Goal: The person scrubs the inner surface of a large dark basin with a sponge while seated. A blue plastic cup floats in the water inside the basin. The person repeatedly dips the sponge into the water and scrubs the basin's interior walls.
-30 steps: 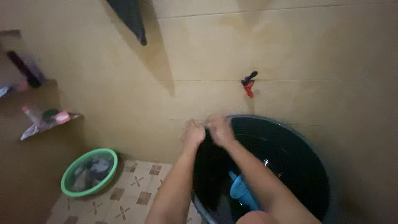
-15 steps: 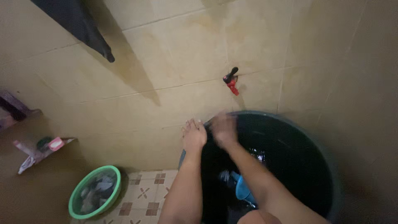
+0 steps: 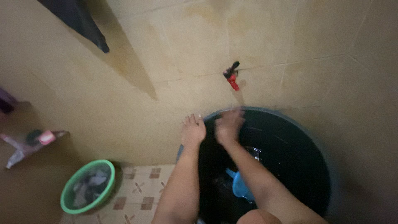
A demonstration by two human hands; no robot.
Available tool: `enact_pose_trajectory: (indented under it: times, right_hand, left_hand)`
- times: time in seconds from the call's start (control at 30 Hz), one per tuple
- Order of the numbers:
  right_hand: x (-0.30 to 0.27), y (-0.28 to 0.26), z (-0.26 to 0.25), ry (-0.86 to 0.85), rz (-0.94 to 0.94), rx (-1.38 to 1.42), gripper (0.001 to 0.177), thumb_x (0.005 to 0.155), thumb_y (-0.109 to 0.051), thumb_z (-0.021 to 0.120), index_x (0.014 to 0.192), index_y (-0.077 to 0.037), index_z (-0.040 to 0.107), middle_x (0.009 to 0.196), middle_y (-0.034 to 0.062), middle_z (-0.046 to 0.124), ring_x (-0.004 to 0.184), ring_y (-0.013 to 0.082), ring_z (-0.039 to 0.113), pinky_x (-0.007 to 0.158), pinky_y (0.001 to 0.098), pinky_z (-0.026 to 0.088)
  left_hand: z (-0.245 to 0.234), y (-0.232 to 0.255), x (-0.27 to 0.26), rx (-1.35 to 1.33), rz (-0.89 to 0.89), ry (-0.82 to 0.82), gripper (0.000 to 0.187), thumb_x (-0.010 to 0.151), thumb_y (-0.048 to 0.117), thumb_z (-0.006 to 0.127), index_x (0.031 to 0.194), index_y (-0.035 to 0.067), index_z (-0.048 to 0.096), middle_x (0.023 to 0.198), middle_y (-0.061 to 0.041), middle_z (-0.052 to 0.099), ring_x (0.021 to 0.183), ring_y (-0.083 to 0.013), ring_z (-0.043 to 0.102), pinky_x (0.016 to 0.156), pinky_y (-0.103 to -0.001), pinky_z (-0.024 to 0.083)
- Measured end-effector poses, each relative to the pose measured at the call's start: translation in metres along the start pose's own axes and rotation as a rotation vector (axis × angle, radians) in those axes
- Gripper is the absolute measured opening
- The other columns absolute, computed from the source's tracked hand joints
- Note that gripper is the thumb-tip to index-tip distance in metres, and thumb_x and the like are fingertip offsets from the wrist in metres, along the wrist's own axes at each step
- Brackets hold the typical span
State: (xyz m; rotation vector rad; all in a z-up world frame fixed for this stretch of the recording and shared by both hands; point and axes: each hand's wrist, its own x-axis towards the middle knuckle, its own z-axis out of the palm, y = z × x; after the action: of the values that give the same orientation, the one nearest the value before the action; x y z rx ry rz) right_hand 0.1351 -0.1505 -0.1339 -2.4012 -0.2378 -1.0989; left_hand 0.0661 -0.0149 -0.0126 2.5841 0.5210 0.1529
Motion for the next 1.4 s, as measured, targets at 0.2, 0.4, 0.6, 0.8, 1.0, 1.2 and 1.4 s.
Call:
enact_pose_trajectory:
  times: [0.2,0.4,0.6,0.8,1.0,1.2,1.4]
  right_hand:
    - [-0.006,0.013,0.028,-0.162,-0.095,0.020,0.058,0.106,-0.029,0.057,0.155,-0.004,0.038,0.164,0.0260,0.025,0.153,0.0475,0.023,0.124,0.0676,0.019]
    - [0.009,-0.013,-0.034,-0.337,-0.008,0.158,0.058,0.094,-0.030,0.059,0.147,-0.007,0.048,0.159,0.0256,0.035,0.146,0.0445,0.034,0.115,0.0576,0.028]
    - [0.023,-0.003,-0.034,-0.247,0.165,0.021,0.055,0.102,-0.035,0.057,0.149,-0.009,0.045,0.161,0.0236,0.032,0.146,0.0435,0.028,0.117,0.0610,0.025]
    - [0.002,-0.019,-0.039,-0.324,-0.277,0.219,0.072,0.091,-0.033,0.064,0.152,-0.004,0.040,0.161,0.0314,0.023,0.150,0.0531,0.017,0.117,0.0687,0.018]
    - [0.022,0.001,-0.050,-0.124,0.155,0.078,0.071,0.092,-0.031,0.067,0.150,0.000,0.040,0.158,0.0344,0.023,0.144,0.0563,0.018,0.112,0.0729,0.020]
    - [0.021,-0.023,-0.049,-0.492,-0.221,0.105,0.075,0.085,-0.028,0.064,0.154,-0.008,0.040,0.160,0.0257,0.026,0.150,0.0489,0.018,0.119,0.0653,0.017]
    - [0.029,0.002,-0.044,-0.205,0.256,0.132,0.070,0.099,-0.037,0.056,0.155,-0.003,0.033,0.163,0.0328,0.017,0.149,0.0538,0.010,0.116,0.0694,0.013]
  left_hand:
    - [0.001,-0.003,-0.010,-0.029,0.062,0.077,0.070,0.104,0.054,0.027,0.157,0.011,0.038,0.166,-0.018,0.029,0.152,-0.0438,0.023,0.125,-0.047,0.022]
    - [0.003,-0.002,-0.005,0.030,0.035,0.000,0.073,0.101,0.057,0.023,0.158,0.012,0.028,0.166,-0.016,0.020,0.153,-0.0399,0.016,0.122,-0.050,0.018]
    - [0.004,0.003,-0.014,0.075,0.068,0.065,0.071,0.101,0.057,0.025,0.158,0.015,0.034,0.168,-0.012,0.024,0.155,-0.0370,0.021,0.124,-0.051,0.025]
    - [0.013,0.004,-0.018,0.193,0.131,0.160,0.065,0.104,0.052,0.034,0.154,0.013,0.043,0.163,-0.015,0.037,0.151,-0.0400,0.031,0.121,-0.052,0.029]
    - [0.019,-0.002,-0.018,0.104,0.175,0.230,0.063,0.101,0.049,0.035,0.149,0.010,0.047,0.158,-0.014,0.042,0.148,-0.0389,0.033,0.119,-0.052,0.029]
    - [0.018,0.002,-0.025,0.129,0.148,0.263,0.063,0.103,0.050,0.034,0.146,0.008,0.052,0.157,-0.016,0.044,0.149,-0.0388,0.032,0.120,-0.053,0.027]
    - [0.016,0.006,-0.026,0.076,0.206,0.324,0.059,0.104,0.047,0.034,0.144,0.008,0.055,0.155,-0.015,0.048,0.149,-0.0386,0.037,0.120,-0.051,0.033]
